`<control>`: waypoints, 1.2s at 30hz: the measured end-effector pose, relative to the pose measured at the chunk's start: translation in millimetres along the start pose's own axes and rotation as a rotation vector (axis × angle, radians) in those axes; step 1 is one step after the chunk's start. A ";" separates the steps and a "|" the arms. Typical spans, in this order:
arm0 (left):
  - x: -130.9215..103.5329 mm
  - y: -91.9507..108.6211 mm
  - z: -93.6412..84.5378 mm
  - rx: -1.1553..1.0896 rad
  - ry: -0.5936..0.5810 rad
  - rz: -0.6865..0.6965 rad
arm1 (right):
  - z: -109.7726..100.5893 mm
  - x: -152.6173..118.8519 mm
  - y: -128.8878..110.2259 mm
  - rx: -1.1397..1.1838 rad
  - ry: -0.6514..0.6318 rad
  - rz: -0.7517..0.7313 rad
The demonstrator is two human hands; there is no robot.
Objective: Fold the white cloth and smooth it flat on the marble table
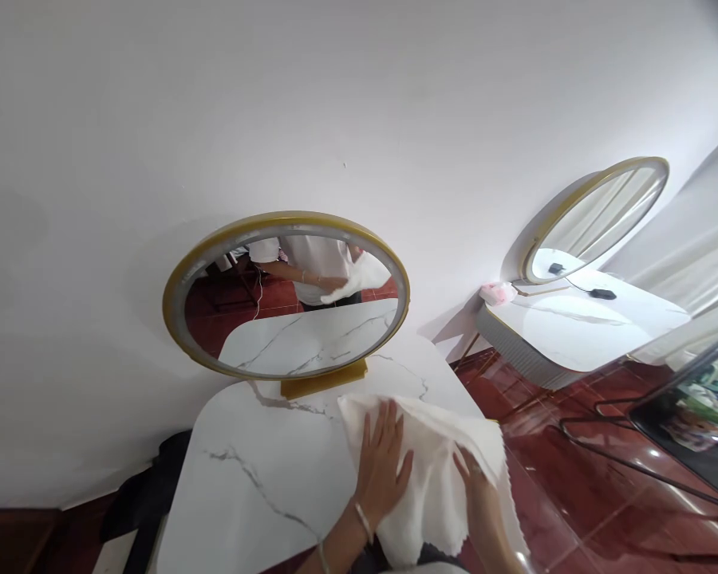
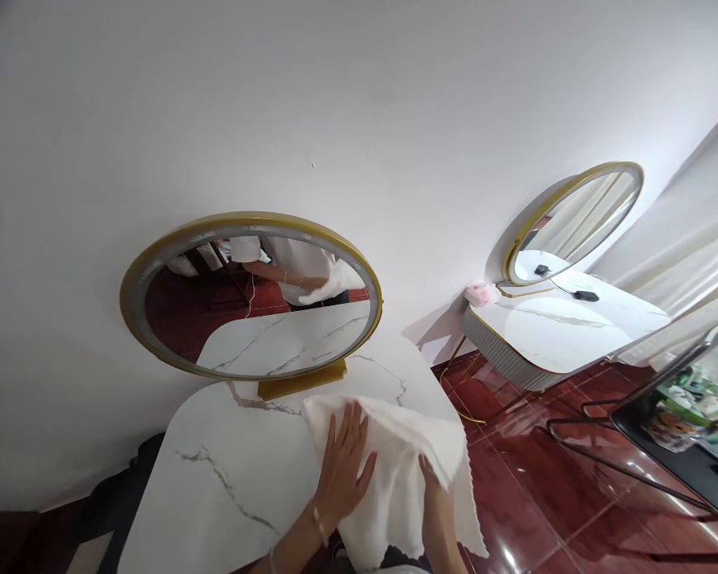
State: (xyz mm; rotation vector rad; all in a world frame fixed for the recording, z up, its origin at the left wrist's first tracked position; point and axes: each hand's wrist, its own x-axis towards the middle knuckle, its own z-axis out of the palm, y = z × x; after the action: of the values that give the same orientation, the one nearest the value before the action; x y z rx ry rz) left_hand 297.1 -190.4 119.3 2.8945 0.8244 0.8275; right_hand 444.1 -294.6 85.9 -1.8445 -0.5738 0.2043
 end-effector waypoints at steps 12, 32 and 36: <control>14.5 -69.5 120.8 0.014 -0.016 -0.807 | 75.4 106.3 82.5 -0.270 -0.215 -0.344; 51.5 -59.1 119.6 -0.136 0.206 -0.778 | 80.0 184.6 71.6 -0.376 -0.112 -0.540; 51.2 -52.0 146.2 0.014 -0.019 -0.565 | 99.2 164.4 81.4 -0.461 -0.433 -0.663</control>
State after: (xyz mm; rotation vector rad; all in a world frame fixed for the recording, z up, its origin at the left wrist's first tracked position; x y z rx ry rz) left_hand 381.5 -102.5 10.3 2.4507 1.5375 0.7214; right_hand 568.9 -152.0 -1.2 -1.9359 -1.6041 0.0186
